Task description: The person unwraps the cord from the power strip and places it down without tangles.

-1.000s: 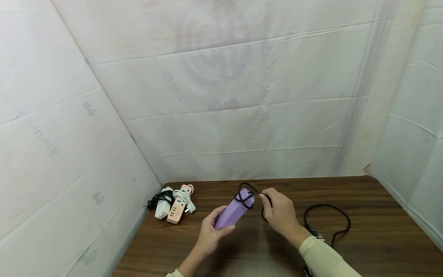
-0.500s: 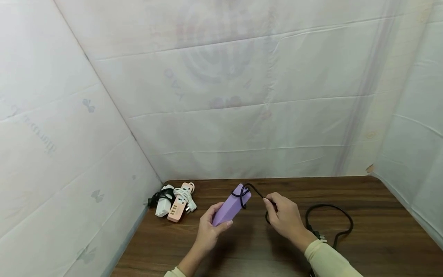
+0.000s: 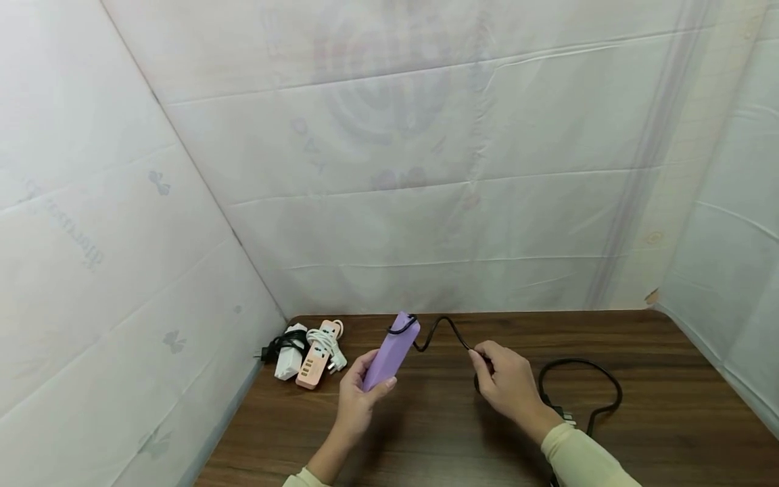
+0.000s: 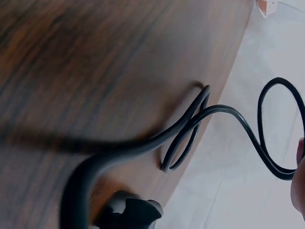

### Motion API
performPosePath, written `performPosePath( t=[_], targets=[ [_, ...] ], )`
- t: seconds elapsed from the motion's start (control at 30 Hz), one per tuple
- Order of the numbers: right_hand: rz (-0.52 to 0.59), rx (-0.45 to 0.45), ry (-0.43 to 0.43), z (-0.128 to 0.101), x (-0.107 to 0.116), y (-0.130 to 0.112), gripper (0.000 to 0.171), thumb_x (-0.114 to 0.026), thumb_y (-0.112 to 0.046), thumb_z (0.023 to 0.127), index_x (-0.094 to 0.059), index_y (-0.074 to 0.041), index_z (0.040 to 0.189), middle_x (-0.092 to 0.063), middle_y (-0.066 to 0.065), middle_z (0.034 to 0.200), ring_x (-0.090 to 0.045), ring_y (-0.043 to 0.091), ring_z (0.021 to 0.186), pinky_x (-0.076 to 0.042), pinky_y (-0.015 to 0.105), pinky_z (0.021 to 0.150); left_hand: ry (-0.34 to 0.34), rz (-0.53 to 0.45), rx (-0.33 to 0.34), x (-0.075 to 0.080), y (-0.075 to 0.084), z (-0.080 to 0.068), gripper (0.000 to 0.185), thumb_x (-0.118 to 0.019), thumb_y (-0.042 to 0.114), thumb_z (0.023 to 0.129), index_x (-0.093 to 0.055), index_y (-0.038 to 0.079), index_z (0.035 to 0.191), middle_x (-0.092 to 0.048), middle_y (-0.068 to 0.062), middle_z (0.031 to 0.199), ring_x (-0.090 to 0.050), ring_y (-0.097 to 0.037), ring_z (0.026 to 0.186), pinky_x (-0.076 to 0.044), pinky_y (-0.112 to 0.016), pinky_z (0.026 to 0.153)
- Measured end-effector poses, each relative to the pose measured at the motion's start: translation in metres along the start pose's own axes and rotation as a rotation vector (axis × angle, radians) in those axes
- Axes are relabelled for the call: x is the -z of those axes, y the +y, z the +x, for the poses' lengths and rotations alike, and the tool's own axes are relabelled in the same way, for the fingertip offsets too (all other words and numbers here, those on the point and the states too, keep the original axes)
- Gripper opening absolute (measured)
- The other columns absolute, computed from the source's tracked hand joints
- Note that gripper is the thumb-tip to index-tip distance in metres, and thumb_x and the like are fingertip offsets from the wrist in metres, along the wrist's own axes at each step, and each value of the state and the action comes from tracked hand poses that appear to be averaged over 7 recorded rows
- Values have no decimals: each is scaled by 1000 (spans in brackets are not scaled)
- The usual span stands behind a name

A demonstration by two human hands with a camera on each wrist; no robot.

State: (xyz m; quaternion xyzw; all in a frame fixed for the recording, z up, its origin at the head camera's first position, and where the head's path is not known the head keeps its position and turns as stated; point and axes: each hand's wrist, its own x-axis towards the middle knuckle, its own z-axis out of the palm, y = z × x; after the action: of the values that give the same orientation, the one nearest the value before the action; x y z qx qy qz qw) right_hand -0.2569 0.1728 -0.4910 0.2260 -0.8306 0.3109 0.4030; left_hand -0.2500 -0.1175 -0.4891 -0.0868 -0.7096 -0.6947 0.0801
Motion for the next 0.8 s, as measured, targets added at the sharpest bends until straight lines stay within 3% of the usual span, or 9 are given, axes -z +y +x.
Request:
performPosePath(
  t=[0.23, 0.47, 0.63, 0.7, 0.8],
  targets=[
    [-47, -56, -51, 1, -3, -1, 15, -79, -3, 89, -72, -15, 95, -62, -12, 73, -44, -8, 63, -40, 16, 56, -41, -31, -8, -1, 1, -2, 56, -83, -1, 86, -62, -1, 137, -66, -25, 131, -62, -12, 108, -52, -24, 93],
    [-70, -226, -230, -1, -4, -12, 9, -75, -16, 99, -73, -14, 107, -71, -13, 81, -48, -9, 64, -45, 20, 58, -44, -35, -7, -1, 0, -4, 55, -83, -2, 85, -63, -1, 136, -67, -25, 130, -62, -11, 106, -51, -24, 93],
    [-82, -283, -313, 0, -5, -15, 15, -72, -22, 101, -72, -14, 114, -71, -13, 82, -50, -8, 66, -45, 21, 59, -56, -30, -5, -2, 0, -6, 56, -84, -1, 85, -63, -1, 137, -67, -25, 130, -62, -9, 105, -52, -24, 92],
    [-87, -308, -352, 2, -6, -17, 22, -72, -24, 102, -72, -12, 121, -74, -9, 89, -58, -3, 70, -50, 25, 62, -63, -32, -11, -2, 2, -7, 56, -84, -1, 85, -63, -1, 137, -67, -25, 130, -63, -9, 105, -52, -24, 92],
    [-100, -334, -437, 6, -9, -20, 45, -69, -31, 104, -63, -7, 142, -78, 8, 118, -74, 18, 99, -62, 41, 82, -67, -44, -26, -2, 4, -8, 56, -83, -2, 85, -63, -2, 137, -67, -26, 130, -63, -9, 105, -52, -24, 92]
  ],
)
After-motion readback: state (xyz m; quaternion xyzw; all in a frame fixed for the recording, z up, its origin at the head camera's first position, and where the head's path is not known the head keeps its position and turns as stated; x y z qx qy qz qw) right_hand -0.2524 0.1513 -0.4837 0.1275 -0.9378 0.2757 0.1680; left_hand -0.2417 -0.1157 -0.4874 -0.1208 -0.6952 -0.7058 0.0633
